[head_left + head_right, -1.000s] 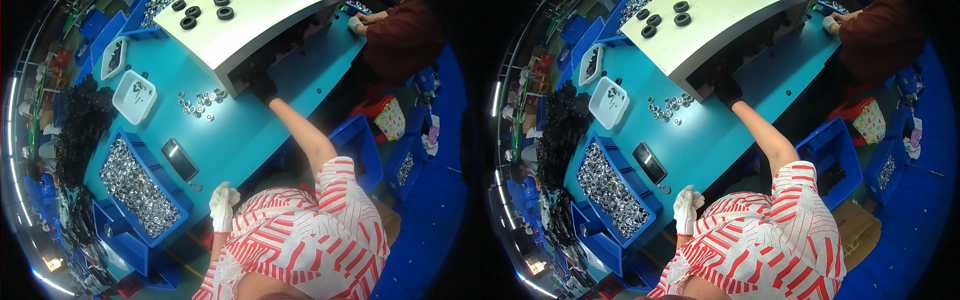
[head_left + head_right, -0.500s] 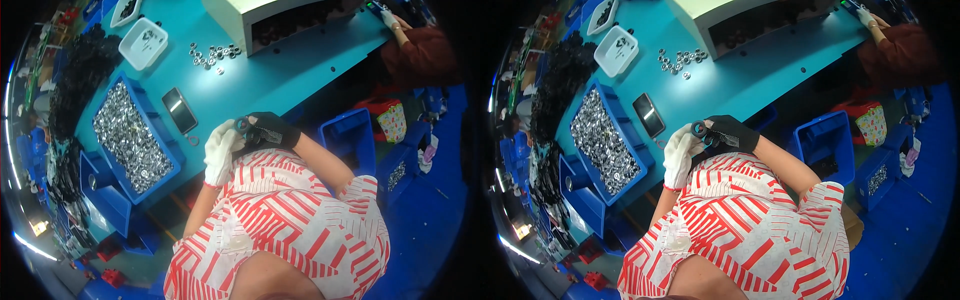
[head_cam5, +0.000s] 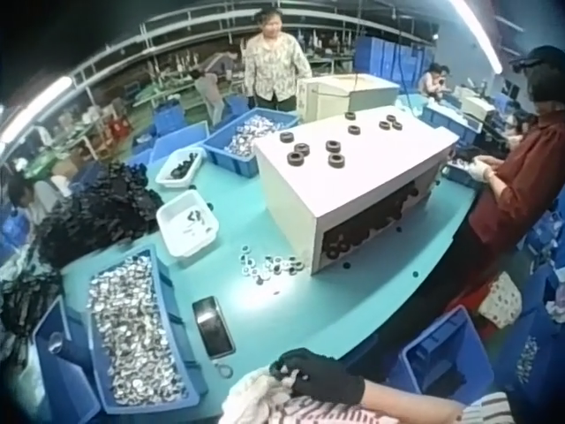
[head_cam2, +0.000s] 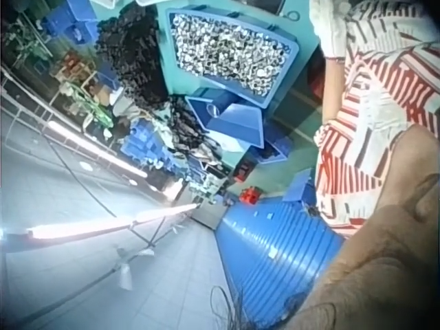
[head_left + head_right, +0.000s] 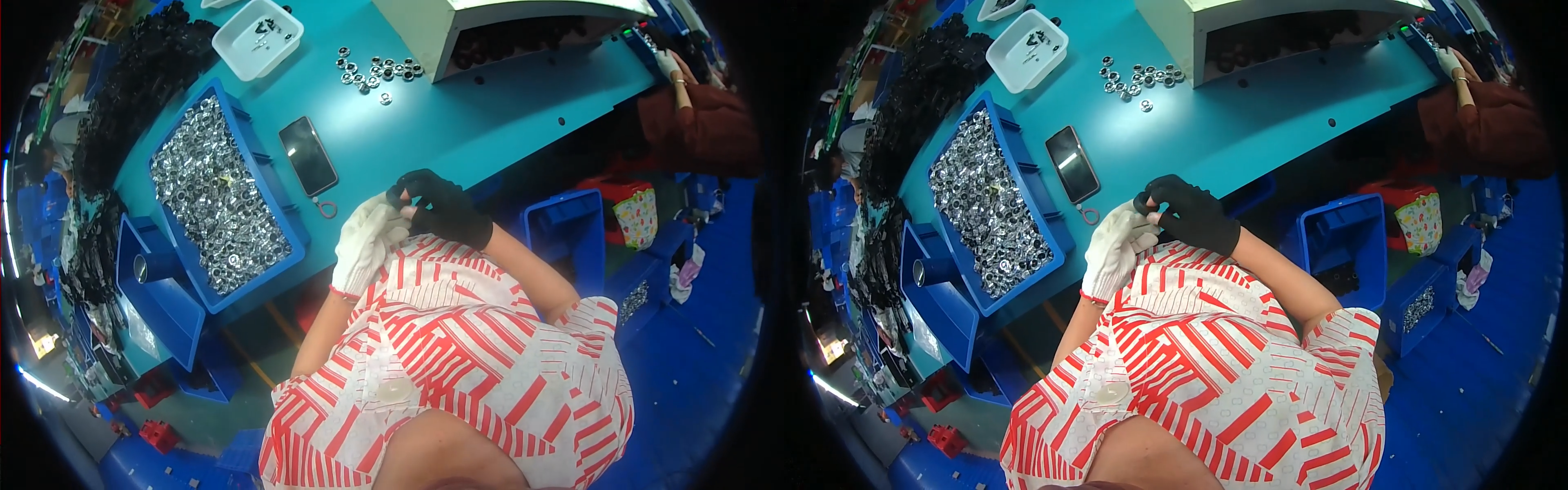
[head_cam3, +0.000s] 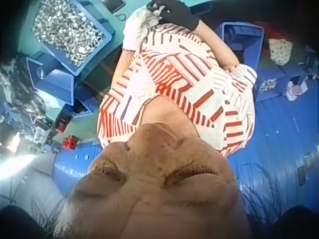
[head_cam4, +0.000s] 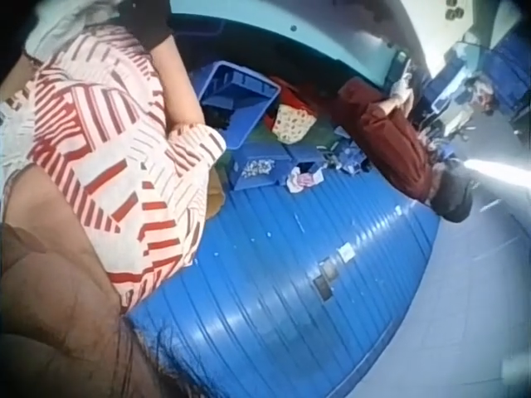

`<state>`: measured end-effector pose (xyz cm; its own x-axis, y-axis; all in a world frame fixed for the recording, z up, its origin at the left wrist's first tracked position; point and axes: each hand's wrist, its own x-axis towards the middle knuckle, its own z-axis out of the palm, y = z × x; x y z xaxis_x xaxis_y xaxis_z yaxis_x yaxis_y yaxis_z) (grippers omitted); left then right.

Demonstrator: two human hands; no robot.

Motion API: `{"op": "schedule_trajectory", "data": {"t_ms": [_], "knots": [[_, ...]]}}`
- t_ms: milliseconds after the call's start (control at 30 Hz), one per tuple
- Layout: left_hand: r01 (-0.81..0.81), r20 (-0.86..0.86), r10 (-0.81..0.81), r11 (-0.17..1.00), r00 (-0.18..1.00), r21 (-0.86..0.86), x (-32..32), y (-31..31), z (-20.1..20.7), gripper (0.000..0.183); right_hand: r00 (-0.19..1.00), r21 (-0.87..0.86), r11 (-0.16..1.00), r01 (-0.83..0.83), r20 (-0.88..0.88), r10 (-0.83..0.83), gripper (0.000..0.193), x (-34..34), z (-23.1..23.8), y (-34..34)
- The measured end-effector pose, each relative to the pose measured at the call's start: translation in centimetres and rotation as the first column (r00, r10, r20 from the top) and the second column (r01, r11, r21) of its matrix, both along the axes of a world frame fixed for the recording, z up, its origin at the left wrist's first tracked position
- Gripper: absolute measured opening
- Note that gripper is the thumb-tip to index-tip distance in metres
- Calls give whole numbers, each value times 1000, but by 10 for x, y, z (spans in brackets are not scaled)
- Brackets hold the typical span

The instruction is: The recorder is manually assembling small mechanical components, including rings and housings, at a factory workbench.

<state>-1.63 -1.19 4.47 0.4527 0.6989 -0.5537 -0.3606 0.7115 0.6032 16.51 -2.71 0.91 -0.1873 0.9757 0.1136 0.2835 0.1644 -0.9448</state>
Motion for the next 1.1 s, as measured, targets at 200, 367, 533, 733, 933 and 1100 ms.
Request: {"op": "schedule_trajectory", "data": {"t_ms": [200,367,533,733,933,1100], "knots": [[-42,125,48,998,991,-50,-10,-1,-14,42,999,-23,1000,-6,31,7,43,-14,18,4],[-40,117,46,998,992,-55,-13,-3,-19,41,999,-51,998,-25,-47,23,51,-16,13,3],[-60,57,63,997,996,-57,-11,-5,-15,40,996,-64,998,-27,-84,22,52,-17,10,1],[-76,-116,87,993,989,88,-11,-8,-9,43,994,-114,993,-29,-106,17,50,-17,6,1],[479,-638,60,607,768,634,-22,-3,-9,40,916,-434,838,-331,-361,175,39,-12,-13,21],[-82,-281,112,990,953,118,-32,9,-27,36,997,-459,888,-21,-81,-18,30,3,-59,92]]}}
